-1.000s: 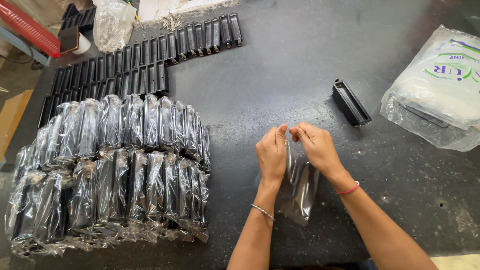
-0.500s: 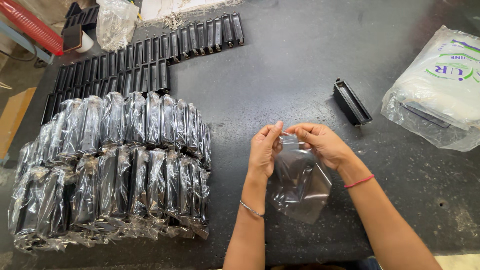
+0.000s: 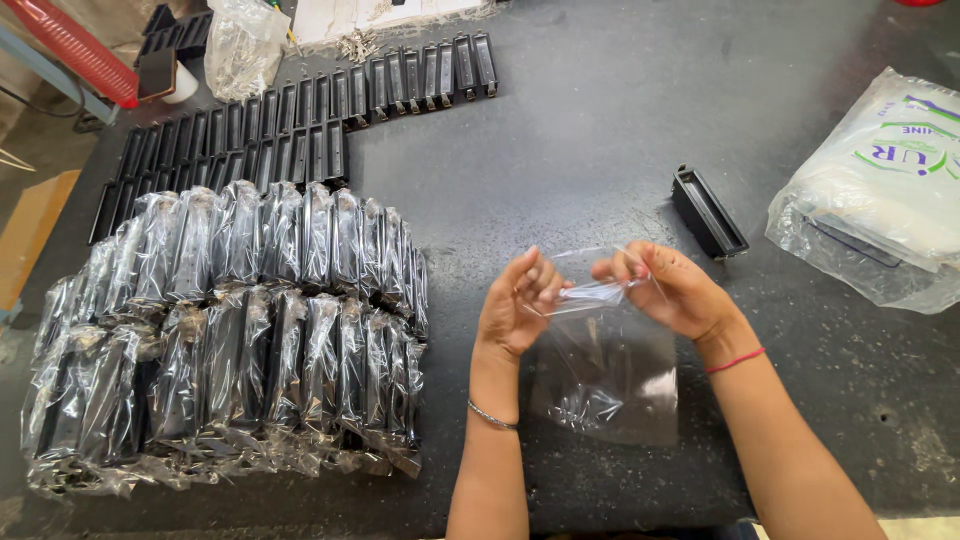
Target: The person repeatedly picks black rectangular components from a table, places each into a clear plastic bag, seals the bag, and stacks the packaged units. The process is repeated for multiple components in a consistent sequence.
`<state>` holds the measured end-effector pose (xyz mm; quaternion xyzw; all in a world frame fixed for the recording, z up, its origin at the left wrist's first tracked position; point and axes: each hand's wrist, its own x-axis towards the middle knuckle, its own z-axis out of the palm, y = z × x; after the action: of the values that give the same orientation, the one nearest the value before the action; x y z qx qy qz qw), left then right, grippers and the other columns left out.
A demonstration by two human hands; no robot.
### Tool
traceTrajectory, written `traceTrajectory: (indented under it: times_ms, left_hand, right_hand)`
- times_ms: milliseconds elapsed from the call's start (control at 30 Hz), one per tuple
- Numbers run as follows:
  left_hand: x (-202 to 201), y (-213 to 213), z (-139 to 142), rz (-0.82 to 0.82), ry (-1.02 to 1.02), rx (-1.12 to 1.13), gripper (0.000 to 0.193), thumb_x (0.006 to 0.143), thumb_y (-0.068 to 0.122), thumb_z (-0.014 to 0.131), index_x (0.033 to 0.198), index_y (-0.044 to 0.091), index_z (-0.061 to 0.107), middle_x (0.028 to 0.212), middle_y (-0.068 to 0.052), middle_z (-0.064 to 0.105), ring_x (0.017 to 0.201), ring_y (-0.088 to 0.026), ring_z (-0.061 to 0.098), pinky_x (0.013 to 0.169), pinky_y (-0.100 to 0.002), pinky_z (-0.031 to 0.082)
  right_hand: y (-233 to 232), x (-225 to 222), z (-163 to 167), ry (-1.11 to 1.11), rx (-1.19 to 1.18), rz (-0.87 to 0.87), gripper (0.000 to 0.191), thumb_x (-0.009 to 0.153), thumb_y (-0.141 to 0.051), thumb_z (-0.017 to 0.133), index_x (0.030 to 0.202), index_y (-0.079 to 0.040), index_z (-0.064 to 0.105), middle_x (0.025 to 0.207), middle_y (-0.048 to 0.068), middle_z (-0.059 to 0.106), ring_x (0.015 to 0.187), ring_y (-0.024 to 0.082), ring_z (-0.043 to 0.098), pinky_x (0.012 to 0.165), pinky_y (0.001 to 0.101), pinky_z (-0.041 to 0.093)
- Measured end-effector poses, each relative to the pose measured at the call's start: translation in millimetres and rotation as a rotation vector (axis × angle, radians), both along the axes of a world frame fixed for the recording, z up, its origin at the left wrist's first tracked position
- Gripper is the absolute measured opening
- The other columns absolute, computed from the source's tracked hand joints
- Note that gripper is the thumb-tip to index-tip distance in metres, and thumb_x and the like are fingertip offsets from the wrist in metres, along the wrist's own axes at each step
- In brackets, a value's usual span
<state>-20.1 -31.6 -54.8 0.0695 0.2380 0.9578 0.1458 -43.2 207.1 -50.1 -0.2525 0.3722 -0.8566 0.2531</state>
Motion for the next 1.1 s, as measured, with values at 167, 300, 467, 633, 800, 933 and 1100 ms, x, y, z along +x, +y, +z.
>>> traceTrajectory:
  times_ms: [167,300,467,633,800,933,1100]
  left_hand:
    - [2.3,1.3,-1.0,0.014,-0.094,-0.071,0.027,0.101,0.03,0.065,0.08,0.014,0.059,0.065,0.004,0.046,0.061,-0.011,0.048,0.072,-0.032,0.051]
    - [6.7,1.4,7.6,-0.025,0.027,-0.027,0.024,0.104,0.028,0.069,0.086,0.014,0.061,0.07,0.006,0.048,0.062,-0.006,0.046,0.059,-0.023,0.043]
    - [17.2,12.6,17.2,-0.099,-0.028,-0.329,0.026,0.095,0.032,0.071,0.087,0.008,0.064,0.074,0.0,0.058,0.064,-0.009,0.053,0.059,-0.021,0.046]
    - [14.2,43.0,5.3,-0.323,-0.043,-0.28,0.027,0.094,0.033,0.07,0.101,0.008,0.063,0.088,-0.004,0.063,0.077,-0.012,0.063,0.076,-0.028,0.057]
    - [16.2,77.9,-22.1,-0.457,-0.056,-0.178,0.024,0.11,0.031,0.061,0.107,0.007,0.058,0.093,0.0,0.06,0.085,-0.013,0.063,0.084,-0.033,0.06]
    - [23.0,89.6,-34.0,-0.501,-0.047,-0.342,0.021,0.11,0.029,0.056,0.11,0.008,0.06,0.092,0.0,0.06,0.083,-0.012,0.062,0.076,-0.032,0.058]
    - [31.6,99.2,-36.3,-0.589,-0.053,-0.412,0.022,0.11,0.033,0.053,0.109,0.011,0.057,0.09,0.001,0.057,0.079,-0.011,0.059,0.07,-0.03,0.053]
  right_hand:
    - [-4.3,4.2,-5.7,-0.135,-0.194,0.251,0.037,0.122,-0.031,0.052,0.099,-0.004,0.063,0.082,0.003,0.067,0.08,0.022,0.065,0.103,0.0478,0.05]
    - [-2.4,4.9,-17.1,-0.266,0.258,0.187,0.027,0.102,-0.017,0.058,0.114,0.004,0.07,0.083,0.008,0.07,0.061,0.014,0.059,0.068,0.0384,0.052]
    - [-1.2,9.5,-31.2,0.234,0.165,0.315,0.023,0.102,-0.01,0.067,0.119,0.005,0.071,0.117,0.019,0.073,0.108,0.025,0.071,0.096,0.0395,0.058]
    - [3.3,11.8,-29.1,0.123,-0.197,0.082,0.025,0.099,-0.012,0.071,0.121,-0.002,0.073,0.115,0.015,0.071,0.102,0.023,0.069,0.089,0.0363,0.058]
    - [-4.1,9.8,2.8,0.231,0.072,-0.575,0.022,0.1,-0.007,0.072,0.122,-0.006,0.071,0.138,0.012,0.064,0.106,0.016,0.064,0.093,0.0303,0.055]
    - [-18.3,13.8,30.3,0.506,0.41,-0.865,0.035,0.094,-0.013,0.072,0.128,-0.006,0.063,0.143,0.011,0.057,0.127,0.017,0.059,0.106,0.0319,0.054]
    - [-18.1,18.6,45.1,0.817,0.843,-1.136,0.034,0.094,-0.018,0.079,0.121,-0.005,0.065,0.142,0.013,0.061,0.13,0.026,0.06,0.109,0.0389,0.049]
